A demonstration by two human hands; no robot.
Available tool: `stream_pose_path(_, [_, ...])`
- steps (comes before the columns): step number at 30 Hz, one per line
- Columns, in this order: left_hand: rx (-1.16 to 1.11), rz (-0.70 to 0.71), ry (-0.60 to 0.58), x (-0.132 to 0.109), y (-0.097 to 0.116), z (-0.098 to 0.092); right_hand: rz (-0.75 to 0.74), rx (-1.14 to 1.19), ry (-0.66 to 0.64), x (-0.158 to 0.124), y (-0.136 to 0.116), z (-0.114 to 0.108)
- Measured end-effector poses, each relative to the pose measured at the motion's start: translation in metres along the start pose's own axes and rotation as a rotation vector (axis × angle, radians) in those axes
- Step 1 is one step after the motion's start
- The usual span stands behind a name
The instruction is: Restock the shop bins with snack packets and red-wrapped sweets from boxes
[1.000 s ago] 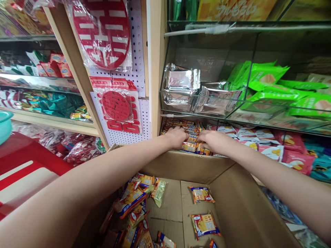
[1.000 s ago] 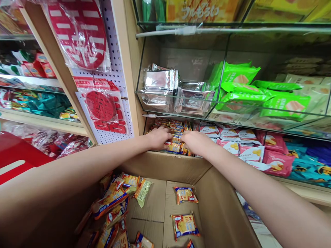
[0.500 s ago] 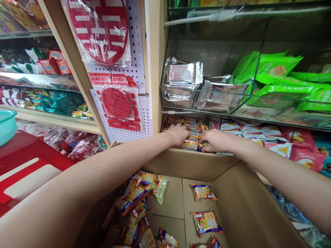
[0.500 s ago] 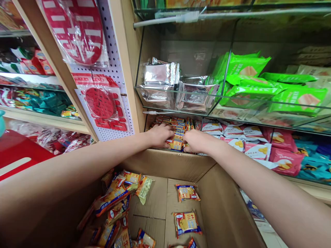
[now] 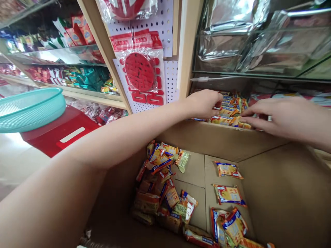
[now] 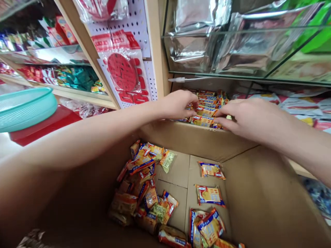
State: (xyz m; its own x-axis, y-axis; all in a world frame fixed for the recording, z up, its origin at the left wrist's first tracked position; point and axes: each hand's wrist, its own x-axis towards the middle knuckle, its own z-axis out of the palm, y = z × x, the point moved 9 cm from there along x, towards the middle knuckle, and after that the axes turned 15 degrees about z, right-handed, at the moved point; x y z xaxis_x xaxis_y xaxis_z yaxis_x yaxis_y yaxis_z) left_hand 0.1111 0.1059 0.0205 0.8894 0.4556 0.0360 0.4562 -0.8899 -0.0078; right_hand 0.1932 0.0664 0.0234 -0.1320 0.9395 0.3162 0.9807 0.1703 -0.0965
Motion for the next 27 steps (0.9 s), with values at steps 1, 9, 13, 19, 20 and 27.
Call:
stream_pose_path(1, [-0.023,0.030,0.034,-0.008,0.005,-0.008,-0.092,0.014,0.018,-0.012,-0.021,-0.004])
stream_pose_path(9, [-0.112,0.213,0.231,-0.034,0.037,-0.029,-0.388,0.222,-0.545,-0.070,-0.173,0.108])
stream_pose_path(13, [-0.329,0.161,0.325,-0.045,0.023,-0.027,-0.437,0.213,-0.566,-0.067,-0.187,0.138])
stream_pose_path(19, [-1.032,-0.066,0.463,-0.065,-0.016,-0.022,-0.513,0.182,-0.341,-0.046,-0.149,0.045])
stream_pose_path(20, [-1.141,-0.083,0.431,-0.065,-0.016,-0.018,-0.479,0.253,-0.267,-0.039,-0.138,0.021])
stream_pose_path(27, [-1.443,-0.087,0.187,-0.062,-0.006,0.000,-0.246,0.638,0.233,-0.013,-0.054,-0.059])
